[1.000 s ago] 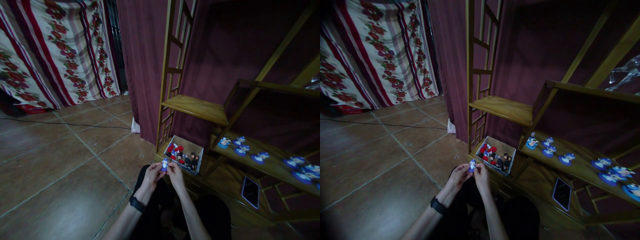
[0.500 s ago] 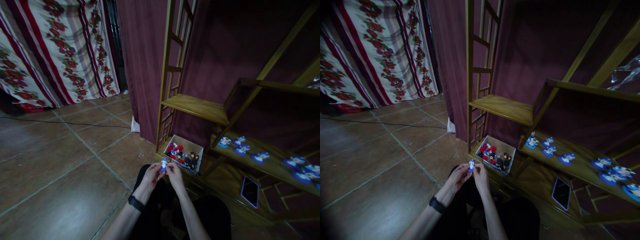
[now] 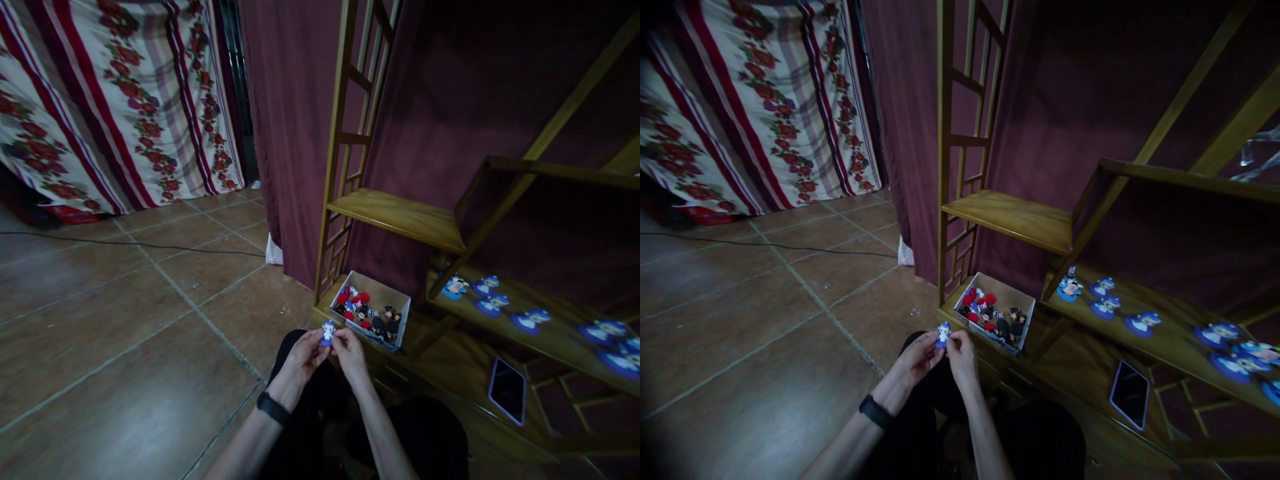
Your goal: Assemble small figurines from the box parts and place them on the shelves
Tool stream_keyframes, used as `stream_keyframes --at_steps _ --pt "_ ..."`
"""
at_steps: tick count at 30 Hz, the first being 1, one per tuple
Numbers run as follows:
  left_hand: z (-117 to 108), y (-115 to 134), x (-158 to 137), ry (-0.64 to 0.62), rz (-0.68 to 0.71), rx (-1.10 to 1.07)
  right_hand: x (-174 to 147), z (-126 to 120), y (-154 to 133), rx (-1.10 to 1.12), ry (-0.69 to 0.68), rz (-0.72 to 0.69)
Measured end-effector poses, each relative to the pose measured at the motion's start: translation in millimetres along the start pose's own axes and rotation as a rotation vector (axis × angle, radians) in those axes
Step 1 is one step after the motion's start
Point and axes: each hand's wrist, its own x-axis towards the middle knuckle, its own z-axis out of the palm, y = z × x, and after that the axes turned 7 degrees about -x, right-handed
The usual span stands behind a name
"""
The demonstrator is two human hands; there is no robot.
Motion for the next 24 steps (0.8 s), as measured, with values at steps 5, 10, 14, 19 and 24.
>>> stream_keyframes --at_steps 5,10,14,19,24 --pt "-0.9 1.3 6.0 0.02 -0.009 0.001 1.0 1.0 -2.1 0.098 -0.019 0.024" --pt "-1.0 6.2 8.3 0.015 0.0 0.001 3.1 3.1 -9.1 0.133 -0.048 0.037" --pt "-2.5 7.5 7.9 -0.01 0.006 0.007 5.1 3.3 -11.5 0.103 -0.044 0.02" --pt "-4.7 2.8 7.1 -0.027 -0.008 -0.015 5.9 3.2 -5.9 0.101 -0.037 0.02" --pt "-3.1 0.5 4.3 -0.033 -0.01 -0.017 10.1 4.0 3.7 0.097 -0.034 0.051"
